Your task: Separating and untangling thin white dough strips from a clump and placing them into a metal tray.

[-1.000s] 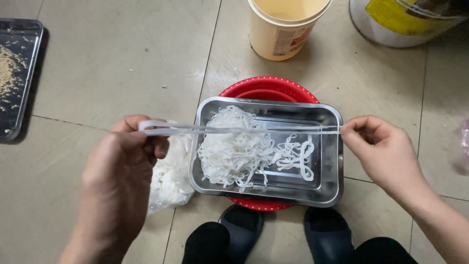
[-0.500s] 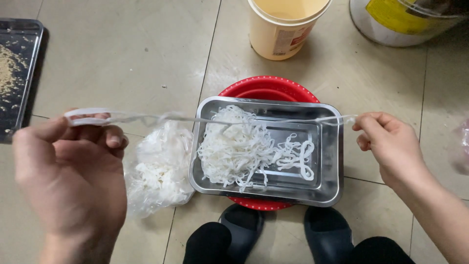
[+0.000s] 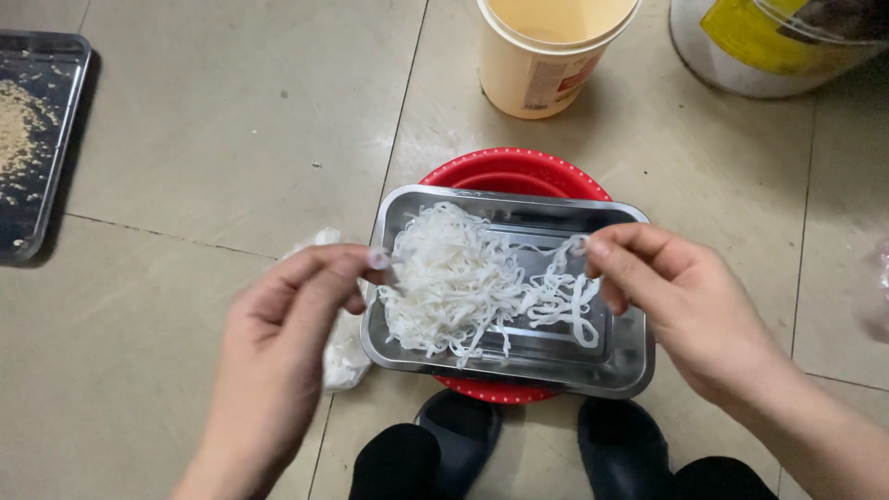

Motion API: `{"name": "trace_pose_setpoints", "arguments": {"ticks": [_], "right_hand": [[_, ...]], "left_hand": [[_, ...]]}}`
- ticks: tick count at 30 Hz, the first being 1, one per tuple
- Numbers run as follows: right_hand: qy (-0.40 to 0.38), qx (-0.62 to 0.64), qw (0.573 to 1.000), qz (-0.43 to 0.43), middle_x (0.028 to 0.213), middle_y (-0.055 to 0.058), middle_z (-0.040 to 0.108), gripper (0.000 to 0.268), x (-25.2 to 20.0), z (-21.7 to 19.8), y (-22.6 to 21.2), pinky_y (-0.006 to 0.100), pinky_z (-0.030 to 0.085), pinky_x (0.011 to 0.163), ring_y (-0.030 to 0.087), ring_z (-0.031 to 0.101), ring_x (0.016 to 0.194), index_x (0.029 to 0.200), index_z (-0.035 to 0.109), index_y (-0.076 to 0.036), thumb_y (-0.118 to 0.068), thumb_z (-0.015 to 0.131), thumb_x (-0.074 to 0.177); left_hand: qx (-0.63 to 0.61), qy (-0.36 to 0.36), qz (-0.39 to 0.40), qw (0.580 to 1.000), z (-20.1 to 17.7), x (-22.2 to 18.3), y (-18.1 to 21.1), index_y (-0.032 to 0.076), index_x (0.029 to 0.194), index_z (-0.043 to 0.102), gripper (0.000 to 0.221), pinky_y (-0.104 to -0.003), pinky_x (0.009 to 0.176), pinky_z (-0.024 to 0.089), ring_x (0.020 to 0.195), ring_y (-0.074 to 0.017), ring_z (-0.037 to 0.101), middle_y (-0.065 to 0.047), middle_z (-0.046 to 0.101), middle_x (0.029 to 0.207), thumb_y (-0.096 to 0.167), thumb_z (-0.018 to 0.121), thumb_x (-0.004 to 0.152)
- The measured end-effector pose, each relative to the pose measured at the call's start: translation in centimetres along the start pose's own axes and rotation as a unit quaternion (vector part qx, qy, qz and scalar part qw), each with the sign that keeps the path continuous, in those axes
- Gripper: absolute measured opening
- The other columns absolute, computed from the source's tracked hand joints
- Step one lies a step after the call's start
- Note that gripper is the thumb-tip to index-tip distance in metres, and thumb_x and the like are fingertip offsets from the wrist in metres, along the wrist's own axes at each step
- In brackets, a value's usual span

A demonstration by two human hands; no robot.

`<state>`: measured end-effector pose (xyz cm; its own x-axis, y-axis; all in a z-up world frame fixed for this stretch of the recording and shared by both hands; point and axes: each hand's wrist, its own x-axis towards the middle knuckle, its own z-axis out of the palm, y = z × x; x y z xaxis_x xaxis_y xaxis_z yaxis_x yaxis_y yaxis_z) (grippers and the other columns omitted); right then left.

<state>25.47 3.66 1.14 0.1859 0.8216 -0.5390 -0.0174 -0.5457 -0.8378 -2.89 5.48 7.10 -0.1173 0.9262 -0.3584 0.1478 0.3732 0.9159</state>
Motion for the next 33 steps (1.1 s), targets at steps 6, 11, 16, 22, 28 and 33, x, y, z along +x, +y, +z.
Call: {"name": "trace_pose_setpoints", "arguments": {"ticks": [6, 11, 16, 22, 28, 33], "right_hand": [[-0.097, -0.001, 0.995, 0.017, 0.091, 0.014, 0.074, 0.026, -2.5, 4.1, -2.8, 0.031, 0.047, 0.063, 0.019, 0.056, 0.069, 0.11, 0.081, 0.008, -0.01, 0.065, 0.101], [-0.134, -0.027, 0.99, 0.014, 0.09, 0.008, 0.079, 0.028, -3.3, 5.4, -1.9, 0.029, 0.052, 0.063, 0.015, 0.061, 0.07, 0.111, 0.086, 0.002, -0.017, 0.069, 0.097], [-0.134, -0.057, 0.989, -0.038, 0.092, 0.005, 0.081, 0.018, -3.3, 5.9, -0.9, 0.026, 0.057, 0.067, 0.011, 0.064, 0.076, 0.106, 0.083, -0.001, -0.01, 0.078, 0.091], [-0.101, -0.069, 0.992, -0.013, 0.083, 0.006, 0.077, 0.015, -2.4, 5.5, -0.2, 0.026, 0.048, 0.06, 0.012, 0.059, 0.067, 0.103, 0.085, 0.002, -0.005, 0.077, 0.093], [0.013, -0.076, 0.997, 0.024, 0.085, 0.014, 0.067, 0.014, 0.3, 2.0, 1.5, 0.032, 0.047, 0.067, 0.02, 0.057, 0.075, 0.109, 0.077, 0.005, -0.003, 0.068, 0.101], [0.08, -0.077, 0.994, -0.012, 0.093, 0.014, 0.061, 0.015, 1.8, -2.3, 4.2, 0.033, 0.046, 0.074, 0.02, 0.053, 0.08, 0.114, 0.069, 0.007, -0.003, 0.061, 0.107]], "left_hand": [[0.096, -0.06, 0.014, 0.993, 1.7, -1.0, -1.5, 0.002, 0.097, 0.091, 0.022, -0.022, 0.067, 0.052, 0.072, -0.0096, 0.068, -0.004, 0.084, 0.08, 0.017, 0.076, 0.089], [0.057, -0.096, 0.044, 0.993, 2.3, -1.4, -2.4, 0.001, 0.094, 0.088, 0.019, -0.024, 0.075, 0.06, 0.081, -0.0114, 0.075, -0.006, 0.086, 0.088, 0.015, 0.078, 0.087], [0.048, -0.122, 0.107, 0.986, 2.4, -1.5, -2.6, 0.0, 0.089, 0.084, 0.014, -0.024, 0.076, 0.059, 0.08, -0.0124, 0.073, -0.005, 0.082, 0.088, 0.011, 0.075, 0.086], [0.068, -0.086, 0.103, 0.989, 1.6, -1.0, -3.5, 0.002, 0.09, 0.082, 0.015, -0.023, 0.074, 0.059, 0.076, -0.0106, 0.072, -0.003, 0.081, 0.082, 0.013, 0.073, 0.087], [-0.031, -0.007, -0.022, 0.999, -2.9, 1.4, -4.0, -0.004, 0.094, 0.08, 0.03, -0.034, 0.094, 0.052, 0.09, -0.0197, 0.064, -0.014, 0.077, 0.095, 0.01, 0.054, 0.092], [-0.177, 0.075, -0.057, 0.98, -6.7, 3.4, -4.1, -0.004, 0.1, 0.064, 0.029, -0.038, 0.094, 0.045, 0.094, -0.0223, 0.058, -0.018, 0.068, 0.103, 0.014, 0.042, 0.096]]}}
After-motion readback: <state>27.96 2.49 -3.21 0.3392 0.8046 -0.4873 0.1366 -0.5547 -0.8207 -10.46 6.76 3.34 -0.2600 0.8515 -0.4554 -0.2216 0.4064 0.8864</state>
